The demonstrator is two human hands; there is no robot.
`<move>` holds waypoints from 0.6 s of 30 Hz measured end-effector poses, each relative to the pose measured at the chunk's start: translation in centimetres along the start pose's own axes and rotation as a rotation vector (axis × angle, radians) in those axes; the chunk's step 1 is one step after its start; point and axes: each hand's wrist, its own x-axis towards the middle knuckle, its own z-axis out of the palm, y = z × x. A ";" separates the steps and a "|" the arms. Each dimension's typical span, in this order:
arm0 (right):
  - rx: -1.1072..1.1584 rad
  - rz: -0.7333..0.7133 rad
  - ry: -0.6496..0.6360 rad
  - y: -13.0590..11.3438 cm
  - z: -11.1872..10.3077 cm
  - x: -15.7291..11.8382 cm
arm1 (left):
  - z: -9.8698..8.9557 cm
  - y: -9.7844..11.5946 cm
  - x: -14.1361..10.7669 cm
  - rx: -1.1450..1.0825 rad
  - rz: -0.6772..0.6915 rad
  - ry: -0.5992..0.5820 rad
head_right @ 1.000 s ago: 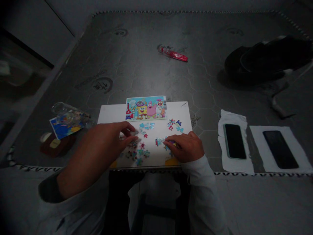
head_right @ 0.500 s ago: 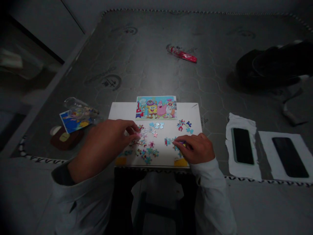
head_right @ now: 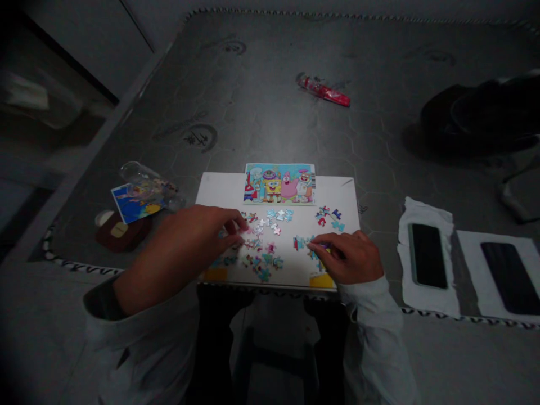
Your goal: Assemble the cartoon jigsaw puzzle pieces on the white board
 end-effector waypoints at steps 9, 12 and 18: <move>-0.015 0.090 0.016 -1.1 -0.1 0.0 | -0.7 -2.8 -0.1 -0.045 -0.138 0.089; -0.006 0.132 -0.017 -0.6 -0.3 -0.1 | -0.7 -3.2 -0.2 -0.067 -0.123 0.117; 0.062 0.144 -0.106 1.2 0.0 -0.6 | -0.8 -3.1 0.1 -0.106 -0.096 0.127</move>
